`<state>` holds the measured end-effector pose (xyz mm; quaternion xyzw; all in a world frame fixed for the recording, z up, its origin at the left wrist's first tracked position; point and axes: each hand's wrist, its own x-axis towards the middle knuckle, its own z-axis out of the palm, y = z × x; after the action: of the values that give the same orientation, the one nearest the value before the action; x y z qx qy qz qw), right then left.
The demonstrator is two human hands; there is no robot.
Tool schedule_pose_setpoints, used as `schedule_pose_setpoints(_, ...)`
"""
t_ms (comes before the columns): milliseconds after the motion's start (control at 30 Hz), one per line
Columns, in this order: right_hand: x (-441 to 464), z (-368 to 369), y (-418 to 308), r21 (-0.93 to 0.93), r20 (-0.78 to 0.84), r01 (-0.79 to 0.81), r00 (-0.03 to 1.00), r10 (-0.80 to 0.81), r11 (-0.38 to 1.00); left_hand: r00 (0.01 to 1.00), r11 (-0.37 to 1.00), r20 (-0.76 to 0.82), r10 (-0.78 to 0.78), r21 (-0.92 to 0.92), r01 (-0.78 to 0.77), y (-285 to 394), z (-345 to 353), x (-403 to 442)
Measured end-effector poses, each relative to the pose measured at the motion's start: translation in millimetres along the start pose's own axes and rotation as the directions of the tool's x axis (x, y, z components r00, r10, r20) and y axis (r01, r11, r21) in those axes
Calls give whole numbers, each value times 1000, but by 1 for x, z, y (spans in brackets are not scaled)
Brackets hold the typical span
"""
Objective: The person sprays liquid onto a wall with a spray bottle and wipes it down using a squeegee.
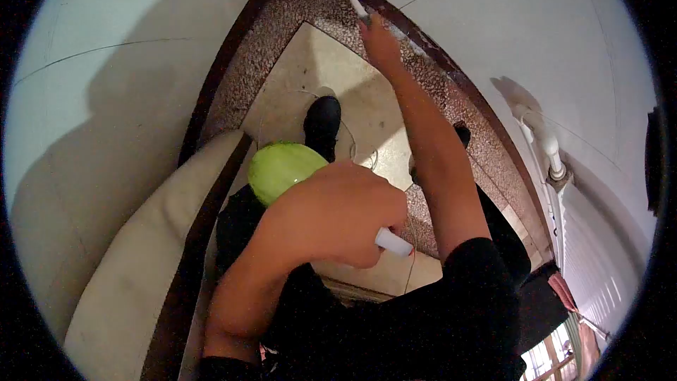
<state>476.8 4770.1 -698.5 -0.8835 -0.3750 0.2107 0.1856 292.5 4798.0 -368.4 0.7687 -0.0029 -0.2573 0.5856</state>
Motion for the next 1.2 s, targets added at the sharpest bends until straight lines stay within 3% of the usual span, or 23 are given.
schedule_pose_setpoints(100, -50, -30, 58, -36, 3, -78, 997, 78, 996, 999, 1000, 41, 0, 10, -1, 7, 2, 6)
schedule_pose_setpoints(167, -76, -52, 78, -93, 149, -215, 962, 227, 972, 996, 1000, 87, -7, 26, 4, 11, 4, 10)
schedule_pose_setpoints(200, -89, -57, 89, -95, 146, -218, 962, 230, 971, 992, 999, 125, -15, 31, 11, 12, 4, 12)
schedule_pose_setpoints(300, -131, -64, 114, -103, 17, -300, 953, 303, 948, 985, 999, 171, -3, 54, -6, 12, 5, 15)
schedule_pose_setpoints(367, -160, -71, 133, -11, -45, -341, 939, 340, 940, 981, 997, 191, 24, 73, -39, 10, 11, 16)
schedule_pose_setpoints(433, -172, -70, 158, 0, -64, -375, 925, 374, 927, 997, 991, 71, 20, 132, -29, 8, 18, 18)
schedule_pose_setpoints(500, -173, -77, 173, -102, -95, -177, 981, 168, 979, 985, 990, 169, -15, 144, -9, 14, 15, 26)
schedule_pose_setpoints(567, -172, -82, 163, -122, -71, -287, 957, 280, 950, 964, 985, 259, -59, 173, 14, 19, 14, 32)
schedule_pose_setpoints(633, -169, -85, 151, -224, 33, -230, 969, 243, 947, 964, 984, 261, -51, 178, 4, 21, 14, 38)
schedule_pose_setpoints(667, -165, -87, 141, -223, 24, -245, 966, 256, 944, 961, 983, 274, -45, 183, -6, 22, 16, 41)
schedule_pose_setpoints(733, -156, -87, 112, -140, 185, -61, 979, 87, 988, 976, 993, 217, -31, 115, 6, 21, 22, 43)
schedule_pose_setpoints(767, -149, -86, 99, -135, 183, -66, 979, 91, 989, 974, 993, 223, -33, 118, 6, 21, 22, 44)
schedule_pose_setpoints(867, -124, -74, 78, -84, 111, -88, 989, 97, 993, 975, 992, 224, -3, 123, -25, 21, 20, 48)
schedule_pose_setpoints(967, -99, -62, 71, -50, 65, -42, 997, 46, 998, 937, 978, 340, -82, 209, 9, 22, 16, 52)
schedule_pose_setpoints(1133, -94, -94, 45, 83, -146, -59, 987, 71, 995, 970, 982, 242, -8, 183, -37, 16, 17, 50)
schedule_pose_setpoints(1200, -109, -92, 60, 99, -136, -113, 983, 126, 989, 969, 985, 248, 6, 164, -48, 13, 19, 50)
